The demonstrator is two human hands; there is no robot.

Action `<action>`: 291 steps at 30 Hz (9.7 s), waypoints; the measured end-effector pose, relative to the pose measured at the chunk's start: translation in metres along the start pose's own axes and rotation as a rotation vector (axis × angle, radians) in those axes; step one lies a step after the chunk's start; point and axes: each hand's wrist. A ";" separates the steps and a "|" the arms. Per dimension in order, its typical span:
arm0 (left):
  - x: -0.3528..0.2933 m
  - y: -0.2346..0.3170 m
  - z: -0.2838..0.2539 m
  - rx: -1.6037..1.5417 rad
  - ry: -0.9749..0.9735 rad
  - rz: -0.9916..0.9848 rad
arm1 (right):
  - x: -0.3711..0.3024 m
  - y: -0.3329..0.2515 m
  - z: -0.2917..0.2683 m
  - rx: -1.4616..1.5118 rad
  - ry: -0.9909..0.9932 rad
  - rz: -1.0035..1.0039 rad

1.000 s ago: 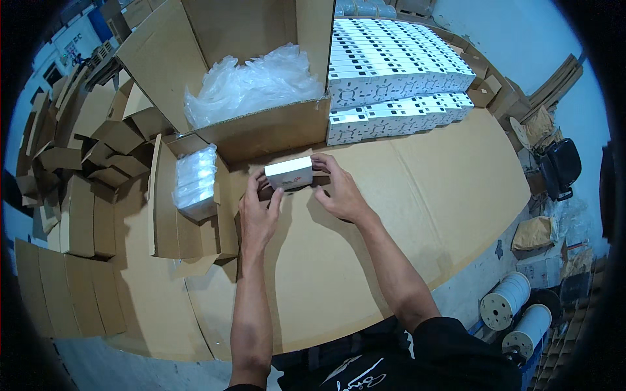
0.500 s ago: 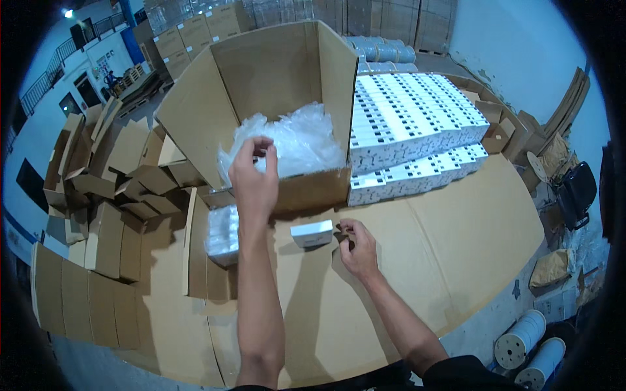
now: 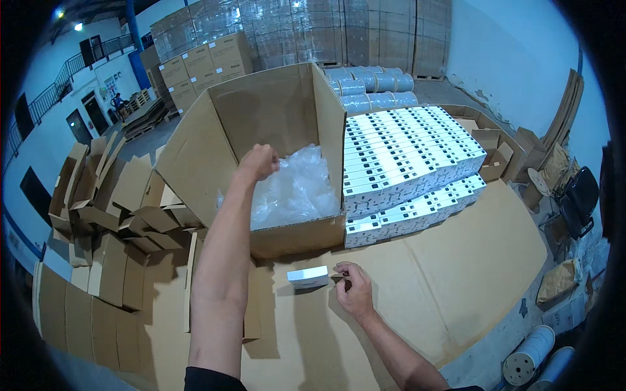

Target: Packaging small white product boxes into plastic bags and then placing them into larger cardboard boxes.

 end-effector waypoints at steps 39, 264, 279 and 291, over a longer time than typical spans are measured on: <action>-0.335 0.205 0.151 -1.323 0.574 -0.294 | -0.048 -0.022 -0.015 0.337 -0.357 0.197; -0.331 0.183 0.123 -1.251 0.173 -0.301 | 0.026 -0.020 -0.010 0.918 -0.420 0.094; -0.332 0.181 0.130 -1.274 0.259 -0.328 | 0.027 -0.027 -0.031 0.760 -0.645 0.129; -0.319 0.180 0.143 -1.299 0.344 -0.340 | 0.025 -0.025 -0.020 0.652 -0.710 0.190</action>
Point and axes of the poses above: each hand's wrist, its own x-axis towards the middle knuckle, its own z-axis out of the palm, y = z × x, and after that the axes turned 11 degrees about z, right-handed
